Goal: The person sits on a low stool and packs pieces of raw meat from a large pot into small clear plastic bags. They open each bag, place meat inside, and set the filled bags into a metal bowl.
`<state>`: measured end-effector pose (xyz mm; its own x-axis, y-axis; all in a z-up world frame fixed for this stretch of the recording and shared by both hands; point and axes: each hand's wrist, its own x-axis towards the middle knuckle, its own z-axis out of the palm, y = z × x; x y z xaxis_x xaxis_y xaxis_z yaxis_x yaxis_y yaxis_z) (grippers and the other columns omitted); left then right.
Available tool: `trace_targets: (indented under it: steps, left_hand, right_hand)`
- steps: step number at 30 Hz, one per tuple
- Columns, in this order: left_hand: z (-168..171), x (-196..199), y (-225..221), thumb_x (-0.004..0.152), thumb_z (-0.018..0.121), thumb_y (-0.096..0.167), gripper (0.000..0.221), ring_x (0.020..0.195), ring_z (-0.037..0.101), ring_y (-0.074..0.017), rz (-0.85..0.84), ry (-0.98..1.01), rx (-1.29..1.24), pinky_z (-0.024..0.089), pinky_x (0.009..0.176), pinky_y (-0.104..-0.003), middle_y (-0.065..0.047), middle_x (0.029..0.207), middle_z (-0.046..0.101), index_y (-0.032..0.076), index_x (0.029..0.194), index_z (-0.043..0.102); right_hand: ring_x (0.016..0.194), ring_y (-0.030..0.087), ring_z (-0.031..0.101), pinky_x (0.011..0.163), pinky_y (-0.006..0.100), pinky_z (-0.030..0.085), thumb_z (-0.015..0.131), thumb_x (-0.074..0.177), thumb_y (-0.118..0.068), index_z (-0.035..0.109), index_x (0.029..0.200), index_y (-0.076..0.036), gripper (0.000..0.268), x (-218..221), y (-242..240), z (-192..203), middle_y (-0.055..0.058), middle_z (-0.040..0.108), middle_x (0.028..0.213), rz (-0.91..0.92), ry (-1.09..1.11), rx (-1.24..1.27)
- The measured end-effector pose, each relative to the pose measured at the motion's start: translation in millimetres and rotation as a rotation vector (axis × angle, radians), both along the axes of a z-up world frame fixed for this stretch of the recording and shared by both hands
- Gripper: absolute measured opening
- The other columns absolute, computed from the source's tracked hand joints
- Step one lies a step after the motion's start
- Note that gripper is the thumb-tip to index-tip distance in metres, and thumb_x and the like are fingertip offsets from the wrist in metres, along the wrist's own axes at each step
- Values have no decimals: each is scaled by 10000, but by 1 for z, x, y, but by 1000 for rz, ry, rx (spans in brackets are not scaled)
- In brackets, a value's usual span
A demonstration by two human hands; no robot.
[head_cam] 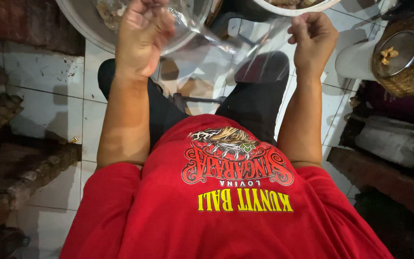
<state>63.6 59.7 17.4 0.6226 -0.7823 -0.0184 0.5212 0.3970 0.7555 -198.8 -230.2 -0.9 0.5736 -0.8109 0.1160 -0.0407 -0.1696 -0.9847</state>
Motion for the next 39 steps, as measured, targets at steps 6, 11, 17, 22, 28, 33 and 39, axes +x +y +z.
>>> trace_targets:
  steps: [6, 11, 17, 22, 28, 33, 39]
  left_hand:
    - [-26, 39, 20, 1058, 755, 37, 222, 926, 691, -179, 332, 91, -3, 592, 824, -297, -67, 1028, 712, 54, 1245, 636]
    - [-41, 61, 37, 1109, 763, 35, 247, 900, 676, -153, 356, 61, 10, 584, 836, -297, -68, 1040, 695, 51, 1314, 626]
    - [-40, 63, 52, 1095, 784, 3, 329, 919, 674, -137, 295, 113, 75, 581, 825, -301, -64, 1076, 697, 59, 1358, 595]
    - [-42, 57, 50, 1058, 829, 19, 377, 862, 664, -152, 200, 12, 87, 564, 783, -274, -48, 1041, 684, 75, 1352, 599]
    - [-38, 42, 37, 1034, 850, 42, 402, 901, 653, -146, 173, 87, 134, 568, 816, -287, -58, 1052, 669, 41, 1355, 607]
    - [-14, 22, 11, 1045, 800, 90, 516, 1377, 629, -253, 500, -855, 546, 531, 1125, -405, -137, 1479, 616, 74, 1489, 537]
    - [27, -54, -46, 945, 903, 308, 816, 1382, 495, -345, 75, -1301, 80, 419, 1159, -430, -216, 1468, 520, 49, 1535, 402]
  right_hand:
    - [932, 202, 714, 857, 333, 611, 664, 1026, 101, 638, 1268, 39, 251, -8, 5, 31, 154, 721, 1078, 185, -298, 597]
    - [1044, 243, 745, 949, 365, 633, 701, 938, 180, 563, 1363, 3, 481, -8, 17, 47, 166, 716, 1190, 263, -385, 594]
    - [911, 195, 712, 833, 322, 609, 760, 983, 139, 636, 1212, 32, 281, -9, 17, 48, 136, 714, 1105, 239, -411, 490]
    - [784, 141, 630, 702, 248, 505, 782, 1031, 70, 647, 1140, 24, 180, -13, 16, 45, 99, 688, 983, 213, -397, 465]
    - [804, 170, 652, 712, 265, 539, 710, 1052, 56, 639, 1137, 20, 116, -10, 17, 49, 104, 688, 962, 121, -453, 470]
    - [887, 171, 704, 772, 282, 602, 688, 1045, 103, 625, 1166, 20, 160, -7, 21, 64, 115, 718, 998, 127, -367, 407]
    - [844, 140, 703, 761, 265, 588, 763, 1031, 48, 634, 1241, 38, 247, 15, 62, 67, 97, 717, 994, 392, -115, 159]
